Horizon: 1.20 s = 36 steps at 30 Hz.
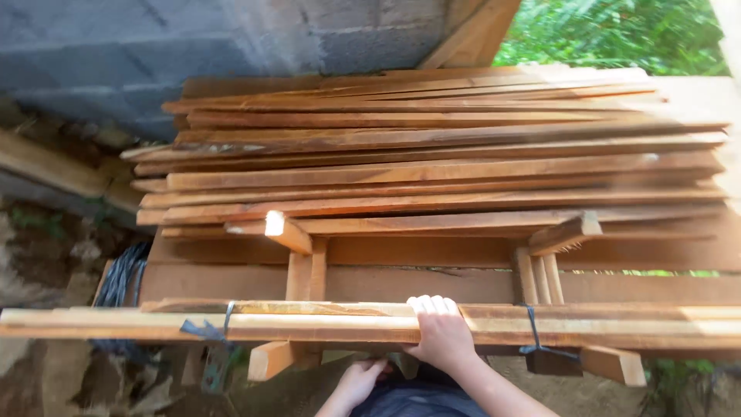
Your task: The person stacks long, thin wooden planks on a wooden workbench. They pick up bundles of planks tied with black straps and arrange them neatly on the surface. The person also handles individual planks, placing them on top of the existing stack.
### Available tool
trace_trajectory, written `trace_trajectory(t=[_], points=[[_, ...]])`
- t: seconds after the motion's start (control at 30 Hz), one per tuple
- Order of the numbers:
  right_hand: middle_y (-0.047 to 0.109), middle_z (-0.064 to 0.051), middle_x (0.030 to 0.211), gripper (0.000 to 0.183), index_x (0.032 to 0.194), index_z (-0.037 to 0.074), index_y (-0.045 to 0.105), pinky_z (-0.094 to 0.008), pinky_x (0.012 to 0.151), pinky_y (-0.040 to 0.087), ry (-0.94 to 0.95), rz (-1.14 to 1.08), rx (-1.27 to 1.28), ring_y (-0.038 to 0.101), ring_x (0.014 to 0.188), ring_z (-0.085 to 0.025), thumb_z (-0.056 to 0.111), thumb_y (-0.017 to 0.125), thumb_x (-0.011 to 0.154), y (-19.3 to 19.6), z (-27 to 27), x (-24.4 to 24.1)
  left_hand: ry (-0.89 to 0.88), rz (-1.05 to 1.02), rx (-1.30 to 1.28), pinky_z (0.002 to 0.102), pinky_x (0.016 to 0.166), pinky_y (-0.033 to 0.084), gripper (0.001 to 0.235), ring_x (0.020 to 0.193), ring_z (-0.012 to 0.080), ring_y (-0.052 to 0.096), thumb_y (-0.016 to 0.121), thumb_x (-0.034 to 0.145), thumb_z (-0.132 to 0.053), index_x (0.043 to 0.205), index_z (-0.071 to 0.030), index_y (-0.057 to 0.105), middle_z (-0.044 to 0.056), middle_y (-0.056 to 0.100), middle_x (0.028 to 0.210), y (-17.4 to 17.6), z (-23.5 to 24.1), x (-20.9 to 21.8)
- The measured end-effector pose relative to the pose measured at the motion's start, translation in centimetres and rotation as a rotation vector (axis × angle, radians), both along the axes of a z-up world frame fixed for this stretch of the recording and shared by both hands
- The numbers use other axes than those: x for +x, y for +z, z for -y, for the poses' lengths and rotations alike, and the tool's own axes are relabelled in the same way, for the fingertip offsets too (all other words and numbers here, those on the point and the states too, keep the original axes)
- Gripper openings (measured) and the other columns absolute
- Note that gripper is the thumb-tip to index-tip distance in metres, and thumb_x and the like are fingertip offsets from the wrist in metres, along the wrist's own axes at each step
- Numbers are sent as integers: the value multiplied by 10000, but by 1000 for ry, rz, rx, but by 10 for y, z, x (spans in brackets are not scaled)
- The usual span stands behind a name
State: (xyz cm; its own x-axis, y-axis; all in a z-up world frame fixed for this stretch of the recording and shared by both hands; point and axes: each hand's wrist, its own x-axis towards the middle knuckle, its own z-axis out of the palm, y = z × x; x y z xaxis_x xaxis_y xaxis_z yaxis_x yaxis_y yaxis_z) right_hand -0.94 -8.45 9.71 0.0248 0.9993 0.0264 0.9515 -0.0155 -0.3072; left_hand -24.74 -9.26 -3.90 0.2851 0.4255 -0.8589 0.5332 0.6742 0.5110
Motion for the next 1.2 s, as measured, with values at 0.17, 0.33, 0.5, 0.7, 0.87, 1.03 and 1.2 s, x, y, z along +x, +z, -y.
trace_trajectory(t=[0.17, 0.33, 0.5, 0.7, 0.87, 1.03, 1.2], points=[[645, -100, 1127, 593, 1148, 118, 638, -469, 950, 419, 1, -33, 25, 560, 1054, -329, 440, 747, 663, -15, 14, 7, -337, 202, -138, 211, 770, 557, 417, 811, 114, 723, 518, 1046, -382, 1090, -54, 772, 36, 802, 892, 107, -50, 66], [640, -20, 1333, 306, 1022, 123, 694, -442, 1122, 421, -229, -400, 454, 564, 1273, -264, 196, 810, 748, 2, 68, 21, -795, 382, -179, 249, 791, 578, 400, 891, 117, 704, 541, 1081, -385, 926, -75, 740, 45, 763, 939, 181, -79, 130], [754, -22, 901, 143, 984, 45, 746, -254, 741, 540, -1175, -783, 359, 671, 752, -135, 141, 677, 904, -40, 154, 55, -545, 470, 245, 228, 644, 491, 303, 683, 77, 568, 592, 997, -315, 1041, -84, 783, 9, 745, 902, 158, -90, 247], [578, -223, 1391, 708, 1406, -55, 550, -465, 1114, 355, -1538, -1951, 351, 501, 1326, -328, 467, 504, 930, -51, 150, 113, -1090, 99, -10, 538, 1264, 201, 948, 1564, 290, 281, 237, 830, -798, 1546, -224, 476, -4, 345, 1678, 115, -67, 367], [510, -172, 1249, 761, 1399, -10, 517, -418, 913, 394, -1568, -1988, 112, 485, 1112, -284, 539, 590, 877, -2, 115, 160, -1158, -46, 7, 503, 1260, 255, 1052, 1528, 304, 352, 313, 780, -844, 1578, -165, 408, 66, 350, 1663, 97, -51, 407], [612, -200, 1494, 784, 1482, 10, 552, -417, 1077, 403, -1530, -2079, 50, 574, 1330, -313, 507, 550, 875, 21, 113, 173, -1219, -106, -4, 517, 1275, 233, 1011, 1554, 300, 295, 285, 790, -843, 1581, -224, 407, 38, 315, 1678, 94, -48, 417], [642, -226, 1414, 680, 1390, -3, 608, -451, 1021, 432, -1562, -2294, 191, 588, 1247, -345, 446, 586, 881, 27, 111, 176, -1131, -45, -63, 488, 1272, 199, 1034, 1563, 288, 280, 330, 782, -823, 1600, -191, 369, 27, 266, 1703, 97, -50, 403]])
